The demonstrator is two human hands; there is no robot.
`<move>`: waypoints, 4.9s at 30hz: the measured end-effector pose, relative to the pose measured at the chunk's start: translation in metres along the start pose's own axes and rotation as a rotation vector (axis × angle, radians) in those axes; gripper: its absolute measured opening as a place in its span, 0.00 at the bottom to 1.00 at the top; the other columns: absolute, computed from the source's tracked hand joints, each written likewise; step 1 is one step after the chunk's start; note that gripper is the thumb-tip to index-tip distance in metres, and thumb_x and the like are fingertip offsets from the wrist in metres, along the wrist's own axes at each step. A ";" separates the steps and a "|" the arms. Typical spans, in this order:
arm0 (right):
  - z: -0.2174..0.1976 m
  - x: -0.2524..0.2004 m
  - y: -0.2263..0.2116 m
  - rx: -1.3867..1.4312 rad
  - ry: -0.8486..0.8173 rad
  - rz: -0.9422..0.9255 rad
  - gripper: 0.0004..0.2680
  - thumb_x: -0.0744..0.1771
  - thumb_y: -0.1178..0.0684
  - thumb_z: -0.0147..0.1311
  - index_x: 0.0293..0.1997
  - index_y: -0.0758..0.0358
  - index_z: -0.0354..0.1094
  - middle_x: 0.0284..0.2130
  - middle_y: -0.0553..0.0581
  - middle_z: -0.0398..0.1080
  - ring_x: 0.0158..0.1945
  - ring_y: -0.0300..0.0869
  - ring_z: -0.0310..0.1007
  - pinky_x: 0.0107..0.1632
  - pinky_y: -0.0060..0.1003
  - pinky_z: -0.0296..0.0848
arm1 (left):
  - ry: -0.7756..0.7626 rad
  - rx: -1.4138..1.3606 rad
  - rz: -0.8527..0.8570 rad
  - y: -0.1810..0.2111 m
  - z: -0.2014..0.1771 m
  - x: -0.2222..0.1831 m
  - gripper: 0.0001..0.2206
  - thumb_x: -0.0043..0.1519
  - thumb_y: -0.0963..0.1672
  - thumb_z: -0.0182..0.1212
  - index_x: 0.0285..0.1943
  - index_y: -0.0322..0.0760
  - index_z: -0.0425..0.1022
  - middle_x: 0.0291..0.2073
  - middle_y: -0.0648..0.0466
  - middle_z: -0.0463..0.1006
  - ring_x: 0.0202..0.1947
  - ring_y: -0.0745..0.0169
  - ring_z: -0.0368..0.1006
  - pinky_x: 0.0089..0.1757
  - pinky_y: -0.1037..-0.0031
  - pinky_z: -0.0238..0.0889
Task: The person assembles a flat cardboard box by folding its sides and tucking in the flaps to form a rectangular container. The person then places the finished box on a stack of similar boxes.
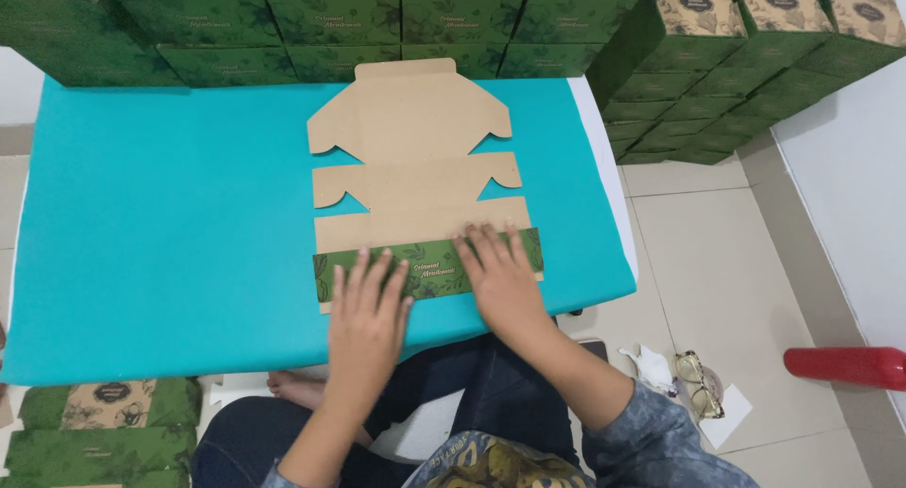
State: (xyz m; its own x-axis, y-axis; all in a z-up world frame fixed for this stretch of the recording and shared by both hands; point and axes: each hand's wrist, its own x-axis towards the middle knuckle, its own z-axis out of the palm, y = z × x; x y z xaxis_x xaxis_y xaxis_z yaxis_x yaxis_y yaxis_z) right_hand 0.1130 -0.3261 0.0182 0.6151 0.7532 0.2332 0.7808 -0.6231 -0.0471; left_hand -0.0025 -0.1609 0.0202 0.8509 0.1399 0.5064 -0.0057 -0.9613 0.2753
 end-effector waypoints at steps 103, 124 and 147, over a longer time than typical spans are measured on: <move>-0.006 -0.037 0.017 0.185 -0.064 -0.124 0.22 0.69 0.42 0.39 0.69 0.63 0.45 0.68 0.59 0.45 0.71 0.45 0.42 0.69 0.43 0.44 | -0.259 0.056 0.173 0.001 0.020 0.001 0.37 0.60 0.59 0.43 0.71 0.33 0.50 0.69 0.46 0.51 0.70 0.56 0.46 0.64 0.63 0.40; -0.010 -0.055 0.081 0.298 -0.022 0.376 0.29 0.64 0.34 0.47 0.67 0.62 0.48 0.68 0.63 0.40 0.71 0.60 0.26 0.66 0.61 0.25 | -0.246 0.034 -0.421 -0.053 -0.021 0.002 0.38 0.57 0.59 0.47 0.69 0.31 0.53 0.69 0.41 0.50 0.69 0.36 0.36 0.60 0.37 0.24; -0.072 -0.043 0.044 0.795 0.031 0.463 0.33 0.60 0.45 0.61 0.69 0.54 0.38 0.35 0.55 0.70 0.35 0.39 0.73 0.30 0.34 0.68 | -0.325 -0.350 -0.393 -0.025 -0.032 0.013 0.46 0.54 0.50 0.63 0.75 0.37 0.33 0.26 0.58 0.77 0.31 0.57 0.67 0.33 0.66 0.62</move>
State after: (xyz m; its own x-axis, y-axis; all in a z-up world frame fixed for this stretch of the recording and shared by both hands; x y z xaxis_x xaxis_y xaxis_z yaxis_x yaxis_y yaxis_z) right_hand 0.1129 -0.4010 0.0759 0.8908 0.4516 0.0504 0.3105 -0.5240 -0.7931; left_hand -0.0080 -0.1274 0.0465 0.9405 0.3355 0.0529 0.2155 -0.7098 0.6707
